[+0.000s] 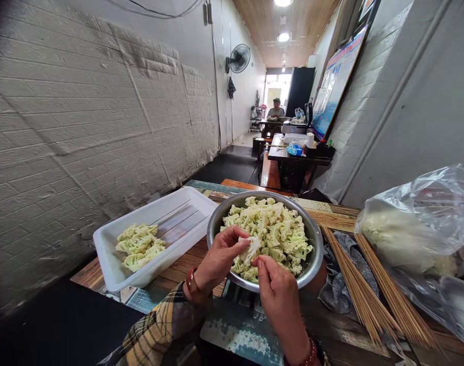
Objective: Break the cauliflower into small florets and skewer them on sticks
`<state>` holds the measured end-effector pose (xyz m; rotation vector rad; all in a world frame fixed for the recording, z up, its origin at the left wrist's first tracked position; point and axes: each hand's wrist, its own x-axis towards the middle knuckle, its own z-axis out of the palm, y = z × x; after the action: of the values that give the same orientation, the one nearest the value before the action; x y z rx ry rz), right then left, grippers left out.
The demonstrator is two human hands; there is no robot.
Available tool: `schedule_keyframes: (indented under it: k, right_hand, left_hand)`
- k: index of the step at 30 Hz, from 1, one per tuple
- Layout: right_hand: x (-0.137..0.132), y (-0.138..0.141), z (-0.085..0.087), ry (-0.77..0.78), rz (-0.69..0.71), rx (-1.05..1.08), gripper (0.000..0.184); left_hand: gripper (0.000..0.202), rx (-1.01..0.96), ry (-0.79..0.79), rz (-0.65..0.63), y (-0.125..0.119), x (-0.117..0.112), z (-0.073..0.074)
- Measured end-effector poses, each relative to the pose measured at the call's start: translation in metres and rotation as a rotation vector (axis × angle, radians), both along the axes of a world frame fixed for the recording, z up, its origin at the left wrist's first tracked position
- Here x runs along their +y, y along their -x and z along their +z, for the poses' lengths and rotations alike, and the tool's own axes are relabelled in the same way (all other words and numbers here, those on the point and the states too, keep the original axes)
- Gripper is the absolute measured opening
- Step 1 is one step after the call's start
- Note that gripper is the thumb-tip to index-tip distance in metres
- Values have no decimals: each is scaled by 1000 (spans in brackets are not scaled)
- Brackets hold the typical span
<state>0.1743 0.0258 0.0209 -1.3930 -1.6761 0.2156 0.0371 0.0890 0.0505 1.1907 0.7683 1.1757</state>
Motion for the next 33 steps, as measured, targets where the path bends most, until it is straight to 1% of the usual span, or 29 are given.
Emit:
schedule_keyframes:
  k: [6,11,14,17,19,21,25,28,30,33]
  right_hand:
    - [2,-1,0,8,-18,-6,37]
    - [2,0,0,4,-2,10,37]
    - [3,1,-2,-11,-20,23,36]
    - [3,3,-4,6,-32,12,37]
    - [2,3,-3,35,-19,-4,38]
    - [1,2,-1,60,7,-11,37]
    - [-1,1,1,87,32,27,34]
    - [-2,1,1,90,17,47,32]
    - [-1,2,0,72,0,45,31]
    - [0,3,-1,46,-12,36,29]
  left_hand:
    - [23,90,-15,-90,0,-1,-2]
    - [26,41,15,-80,-1,-3,3]
    - [30,25,15,-121,-1,-4,7]
    - [28,64,36,-157,-3,-3,6]
    - [28,63,47,-141,-4,-2,3]
    - [29,34,58,-95,-4,0,1]
    - [30,-95,115,-14,-4,2,-1]
    - [29,-138,129,-31,-4,2,-1]
    - [29,-133,113,-43,-4,2,-1]
    - [30,-95,95,-26,-5,1,-1]
